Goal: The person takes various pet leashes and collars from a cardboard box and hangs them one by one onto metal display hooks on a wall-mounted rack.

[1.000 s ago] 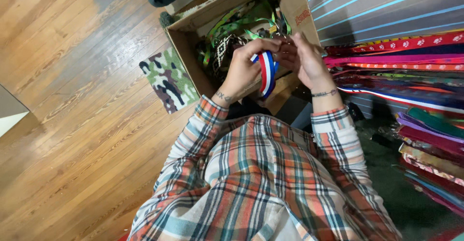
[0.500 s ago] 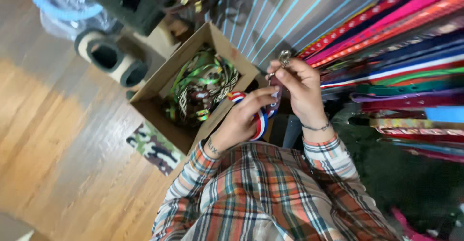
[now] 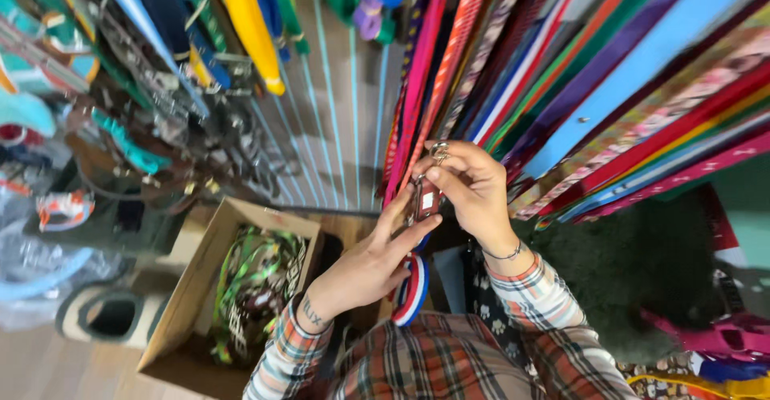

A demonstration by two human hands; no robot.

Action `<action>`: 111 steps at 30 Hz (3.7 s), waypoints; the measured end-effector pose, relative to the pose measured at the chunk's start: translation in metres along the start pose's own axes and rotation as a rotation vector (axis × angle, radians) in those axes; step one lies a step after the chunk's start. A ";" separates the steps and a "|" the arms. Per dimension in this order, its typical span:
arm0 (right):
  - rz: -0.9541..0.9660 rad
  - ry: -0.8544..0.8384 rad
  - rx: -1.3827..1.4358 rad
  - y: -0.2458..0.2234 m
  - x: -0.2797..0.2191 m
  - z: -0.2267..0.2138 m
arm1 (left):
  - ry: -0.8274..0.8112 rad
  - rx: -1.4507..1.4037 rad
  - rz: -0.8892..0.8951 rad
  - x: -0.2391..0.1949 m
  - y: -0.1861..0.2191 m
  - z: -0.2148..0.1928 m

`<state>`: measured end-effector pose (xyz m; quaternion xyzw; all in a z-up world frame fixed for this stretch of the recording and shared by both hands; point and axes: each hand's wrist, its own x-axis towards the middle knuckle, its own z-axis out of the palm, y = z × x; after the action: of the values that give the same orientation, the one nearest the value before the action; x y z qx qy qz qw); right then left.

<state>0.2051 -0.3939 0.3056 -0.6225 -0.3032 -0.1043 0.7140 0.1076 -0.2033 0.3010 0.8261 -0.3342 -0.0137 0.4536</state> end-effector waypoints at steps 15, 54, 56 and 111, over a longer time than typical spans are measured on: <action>-0.223 0.091 -0.146 -0.073 0.062 -0.038 | 0.474 -0.143 0.354 0.107 -0.002 0.022; -0.511 0.259 -0.521 -0.094 0.318 -0.031 | 0.773 -0.332 0.428 0.275 -0.005 -0.144; -0.504 0.268 -0.590 -0.094 0.321 -0.031 | 0.798 -0.251 0.418 0.278 -0.010 -0.149; -0.047 -0.821 -0.543 0.208 -0.118 0.179 | 0.648 0.138 -1.212 -0.271 -0.203 0.074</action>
<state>0.1669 -0.2084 0.0748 -0.7687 -0.5353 0.0584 0.3451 -0.0171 -0.0313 0.0273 0.8565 0.3390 0.0041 0.3893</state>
